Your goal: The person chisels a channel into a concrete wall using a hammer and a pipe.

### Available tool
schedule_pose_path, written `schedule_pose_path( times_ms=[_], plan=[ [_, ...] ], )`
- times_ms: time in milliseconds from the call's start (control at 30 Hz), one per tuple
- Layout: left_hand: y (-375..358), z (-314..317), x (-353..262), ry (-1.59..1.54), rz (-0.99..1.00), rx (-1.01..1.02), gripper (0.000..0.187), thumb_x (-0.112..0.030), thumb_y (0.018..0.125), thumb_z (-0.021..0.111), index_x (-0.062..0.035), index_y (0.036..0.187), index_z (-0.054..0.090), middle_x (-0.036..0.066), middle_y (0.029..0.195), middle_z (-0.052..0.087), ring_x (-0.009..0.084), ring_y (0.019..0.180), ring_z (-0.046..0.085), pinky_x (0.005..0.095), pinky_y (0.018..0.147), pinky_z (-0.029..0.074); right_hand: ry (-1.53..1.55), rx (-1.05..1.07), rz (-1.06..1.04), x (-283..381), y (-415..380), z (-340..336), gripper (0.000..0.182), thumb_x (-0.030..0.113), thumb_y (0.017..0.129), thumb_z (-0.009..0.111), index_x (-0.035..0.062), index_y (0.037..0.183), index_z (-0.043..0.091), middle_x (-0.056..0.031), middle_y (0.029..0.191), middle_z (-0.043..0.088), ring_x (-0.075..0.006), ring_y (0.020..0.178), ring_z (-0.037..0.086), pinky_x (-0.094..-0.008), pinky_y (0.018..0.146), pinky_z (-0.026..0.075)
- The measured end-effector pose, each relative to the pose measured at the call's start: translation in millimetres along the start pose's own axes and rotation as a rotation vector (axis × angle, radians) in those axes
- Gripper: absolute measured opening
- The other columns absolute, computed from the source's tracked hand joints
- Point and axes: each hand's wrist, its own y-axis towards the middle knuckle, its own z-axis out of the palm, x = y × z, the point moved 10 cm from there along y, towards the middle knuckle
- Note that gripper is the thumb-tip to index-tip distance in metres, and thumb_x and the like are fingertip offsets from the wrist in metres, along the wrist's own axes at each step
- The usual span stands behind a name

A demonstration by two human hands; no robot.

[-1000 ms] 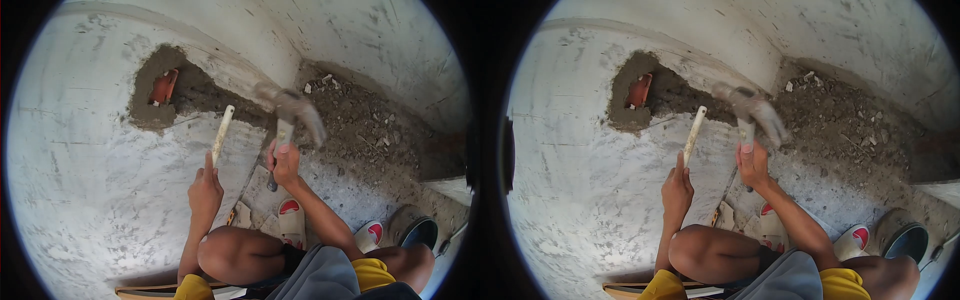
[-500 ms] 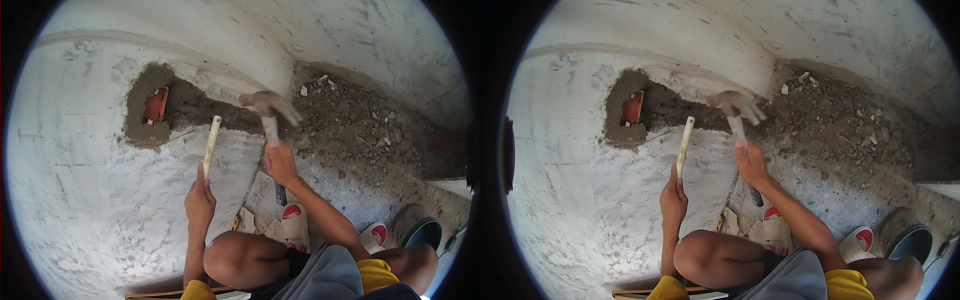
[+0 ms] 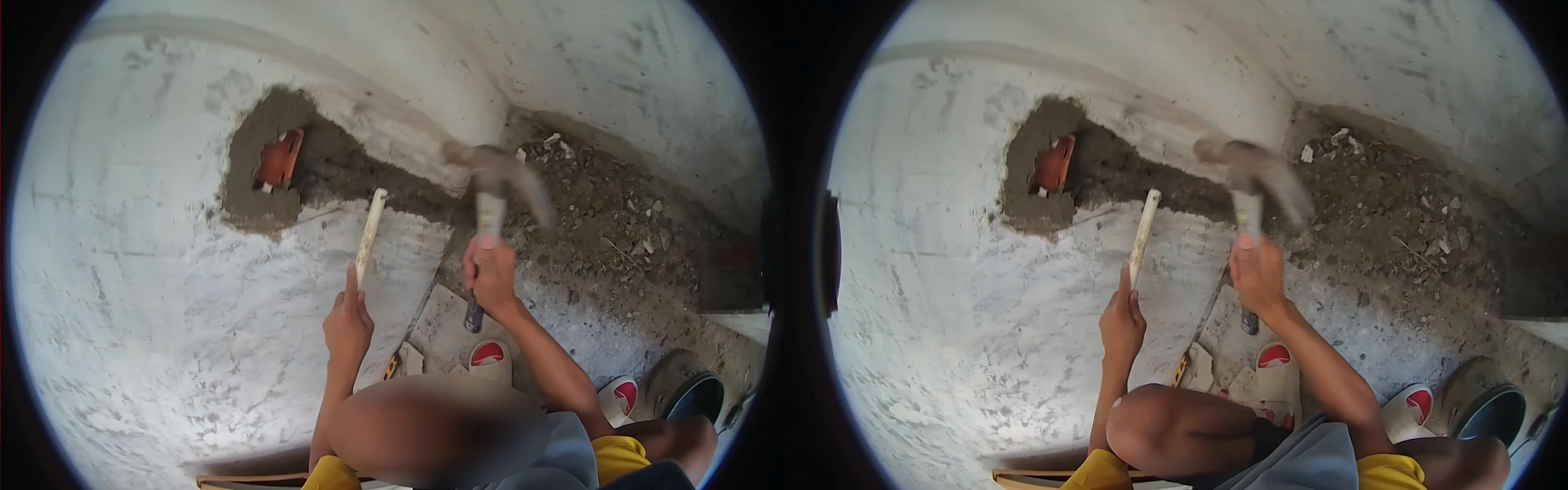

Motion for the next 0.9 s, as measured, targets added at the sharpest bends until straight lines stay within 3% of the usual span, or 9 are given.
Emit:
schedule_pose_path(
  times_ms=[133,200,267,367,500,600,733,833,900],
  plan=[
    [-1.5,2.1,4.1,-0.016,-0.041,0.010,0.058,-0.012,0.099,0.052,-0.0218,0.153,0.034,0.015,0.088,0.065,0.0357,0.063,0.063,0.0465,0.054,0.049,0.377,-0.076,-0.197,20.4,-10.7,21.9,0.054,0.050,0.104,0.039,0.0058,0.075,0.051,0.0000,0.056,0.049,-0.0082,0.046,0.047,-0.0243,0.041,0.036],
    [-1.1,3.4,5.0,-0.053,-0.016,-0.009,0.056,-0.012,0.099,0.051,-0.0197,0.153,0.035,0.016,0.090,0.066,0.0362,0.066,0.064,0.0463,0.057,0.050,0.149,0.018,-0.208,-3.6,-9.4,31.5,0.057,0.052,0.103,0.040,0.0021,0.078,0.053,-0.0050,0.056,0.050,-0.0128,0.049,0.051,-0.0303,0.045,0.039],
    [-2.8,18.9,15.5,-0.092,0.023,-0.036,0.054,-0.012,0.100,0.049,-0.0177,0.152,0.036,0.017,0.092,0.067,0.0368,0.070,0.065,0.0461,0.059,0.051,-0.382,0.122,0.040,-46.2,2.5,41.4,0.061,0.054,0.102,0.042,-0.0024,0.084,0.055,-0.0130,0.059,0.051,-0.0213,0.055,0.054,-0.0386,0.053,0.042],
    [0.0,58.3,50.7,-0.408,0.009,-0.108,0.043,-0.019,0.103,0.044,-0.0059,0.144,0.045,0.023,0.102,0.068,0.0415,0.082,0.067,0.0438,0.071,0.052,-0.332,0.044,0.159,-63.5,-5.1,9.8,0.063,0.056,0.101,0.044,-0.0048,0.087,0.056,-0.0189,0.063,0.051,-0.0278,0.060,0.054,-0.0439,0.060,0.043],
    [-14.2,103.6,37.7,-0.712,-0.112,-0.089,0.042,-0.023,0.103,0.045,-0.0030,0.140,0.049,0.022,0.096,0.067,0.0372,0.078,0.066,0.0426,0.071,0.051,-0.499,0.089,0.083,-36.2,-3.0,-23.7,0.065,0.059,0.099,0.046,-0.0031,0.083,0.057,-0.0180,0.064,0.052,-0.0257,0.059,0.050,-0.0416,0.058,0.043],
    [-30.9,107.7,1.5,-0.812,-0.004,-0.159,0.042,-0.026,0.102,0.049,0.0002,0.134,0.053,0.020,0.089,0.065,0.0291,0.074,0.065,0.0401,0.069,0.050,-0.752,0.140,-0.005,-14.6,-5.6,-40.2,0.063,0.058,0.098,0.049,-0.0022,0.084,0.058,-0.0161,0.062,0.051,-0.0234,0.058,0.050,-0.0406,0.057,0.043],
    [-57.1,144.1,-35.5,-1.174,-0.015,0.018,0.038,-0.023,0.098,0.058,0.0003,0.127,0.054,0.017,0.089,0.065,0.0247,0.077,0.065,0.0360,0.070,0.050,-0.938,0.156,0.031,-19.1,-21.2,-73.9,0.061,0.057,0.097,0.052,-0.0020,0.083,0.058,-0.0139,0.060,0.050,-0.0224,0.057,0.050,-0.0406,0.057,0.043],
    [-75.2,142.3,-50.3,-1.321,0.013,0.087,0.036,-0.020,0.096,0.061,-0.0003,0.125,0.053,0.017,0.091,0.065,0.0250,0.081,0.065,0.0347,0.074,0.050,-0.967,0.122,0.027,-25.9,-39.5,-81.8,0.060,0.056,0.097,0.052,-0.0012,0.081,0.058,-0.0097,0.059,0.054,-0.0179,0.052,0.052,-0.0363,0.051,0.043],
    [-80.8,133.0,-58.4,-1.331,0.082,0.133,0.036,-0.018,0.095,0.061,0.0009,0.125,0.054,0.021,0.099,0.067,0.0298,0.088,0.067,0.0361,0.080,0.051,-0.591,0.039,0.157,-21.3,-45.9,-65.1,0.059,0.057,0.098,0.051,0.0002,0.082,0.057,-0.0061,0.063,0.059,-0.0123,0.048,0.053,-0.0298,0.045,0.042]
  ],
)
